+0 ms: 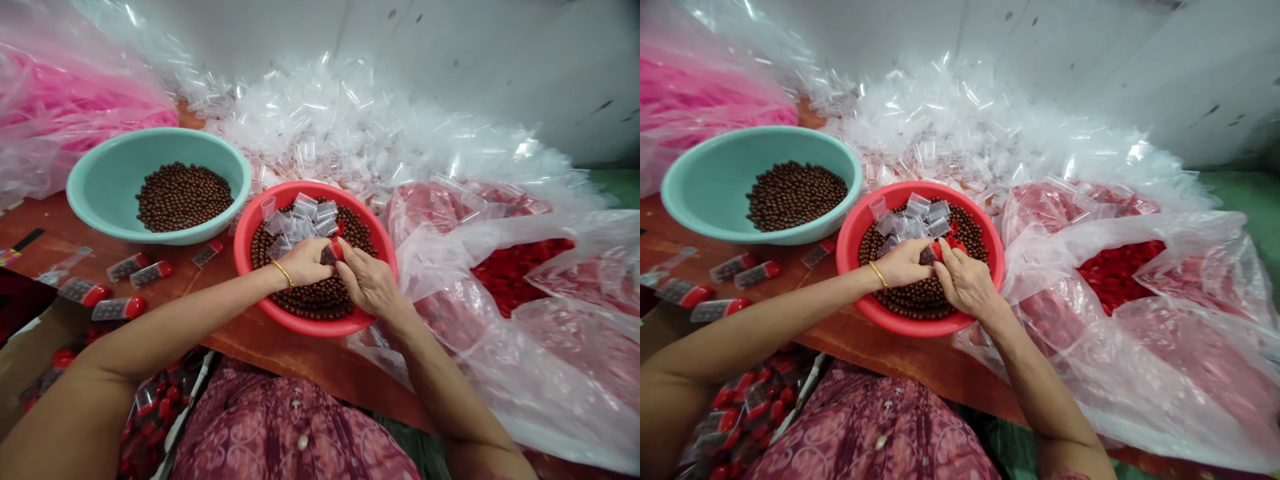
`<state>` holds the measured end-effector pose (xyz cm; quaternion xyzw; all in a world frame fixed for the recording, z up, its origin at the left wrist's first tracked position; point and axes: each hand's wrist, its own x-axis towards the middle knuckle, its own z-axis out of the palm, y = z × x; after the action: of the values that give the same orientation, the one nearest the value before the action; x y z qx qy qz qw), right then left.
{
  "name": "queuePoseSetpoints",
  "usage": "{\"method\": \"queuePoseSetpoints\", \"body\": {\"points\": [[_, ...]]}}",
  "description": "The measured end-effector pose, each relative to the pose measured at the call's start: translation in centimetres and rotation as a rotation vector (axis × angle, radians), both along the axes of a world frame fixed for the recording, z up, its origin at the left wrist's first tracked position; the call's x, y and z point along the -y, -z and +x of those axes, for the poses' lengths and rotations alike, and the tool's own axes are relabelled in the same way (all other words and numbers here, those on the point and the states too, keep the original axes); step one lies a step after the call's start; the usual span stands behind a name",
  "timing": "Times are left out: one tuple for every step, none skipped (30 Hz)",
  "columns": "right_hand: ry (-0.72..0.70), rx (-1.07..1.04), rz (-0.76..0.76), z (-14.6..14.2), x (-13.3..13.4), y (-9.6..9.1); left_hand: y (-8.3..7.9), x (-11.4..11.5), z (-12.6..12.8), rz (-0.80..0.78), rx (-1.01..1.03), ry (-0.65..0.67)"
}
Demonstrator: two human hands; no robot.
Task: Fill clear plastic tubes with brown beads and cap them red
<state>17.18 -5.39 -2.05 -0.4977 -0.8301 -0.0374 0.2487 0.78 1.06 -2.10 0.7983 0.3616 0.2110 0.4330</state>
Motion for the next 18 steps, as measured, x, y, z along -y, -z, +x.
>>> {"method": "queuePoseSetpoints", "body": {"points": [[-0.006, -0.01, -0.009, 0.1, 0.1, 0.0, -0.1, 0.1, 0.0, 0.027, -0.042, 0.001], [-0.016, -0.044, -0.03, 0.2, 0.1, 0.0, -0.3, 0.2, 0.0, 0.045, -0.075, 0.006], [-0.024, -0.106, -0.06, 0.3, 0.1, -0.1, -0.5, 0.3, 0.0, 0.053, -0.1, 0.017], [-0.02, -0.197, -0.093, 0.2, 0.0, -0.2, -0.7, 0.4, 0.1, 0.057, -0.118, 0.04], [0.004, -0.317, -0.119, 0.1, -0.3, -0.4, -0.9, 0.5, 0.2, 0.061, -0.134, 0.082], [0.047, -0.455, -0.145, -0.1, -0.6, -0.5, -1.1, 0.6, 0.3, 0.073, -0.152, 0.135], [0.102, -0.598, -0.173, -0.5, -1.0, -0.6, -1.3, 0.7, 0.5, 0.092, -0.174, 0.19], [0.157, -0.736, -0.205, -1.0, -1.5, -0.7, -1.4, 0.7, 0.6, 0.116, -0.198, 0.237], [0.196, -0.854, -0.254, -1.5, -2.0, -0.8, -1.6, 0.7, 0.6, 0.142, -0.225, 0.267], [0.214, -0.945, -0.319, -2.1, -2.5, -0.7, -1.7, 0.8, 0.6, 0.165, -0.251, 0.278], [0.224, -1.007, -0.389, -2.6, -2.9, -0.7, -1.8, 0.8, 0.5, 0.187, -0.274, 0.273], [0.228, -1.041, -0.456, -3.1, -3.2, -0.6, -1.8, 0.8, 0.4, 0.207, -0.293, 0.265], [0.232, -1.051, -0.512, -3.5, -3.5, -0.5, -1.8, 0.9, 0.2, 0.23, -0.309, 0.261], [0.235, -1.043, -0.56, -3.8, -3.6, -0.4, -1.8, 0.9, 0.1, 0.256, -0.325, 0.256], [0.233, -1.022, -0.599, -4.0, -3.6, -0.3, -1.7, 1.0, -0.1, 0.281, -0.343, 0.25], [0.231, -0.997, -0.624, -4.2, -3.6, -0.2, -1.5, 1.1, -0.2, 0.302, -0.364, 0.245], [0.229, -0.974, -0.643, -4.3, -3.6, -0.1, -1.3, 1.2, -0.2, 0.32, -0.389, 0.24], [0.229, -0.965, -0.661, -4.4, -3.5, 0.0, -1.2, 1.2, -0.2, 0.339, -0.414, 0.239]]}}
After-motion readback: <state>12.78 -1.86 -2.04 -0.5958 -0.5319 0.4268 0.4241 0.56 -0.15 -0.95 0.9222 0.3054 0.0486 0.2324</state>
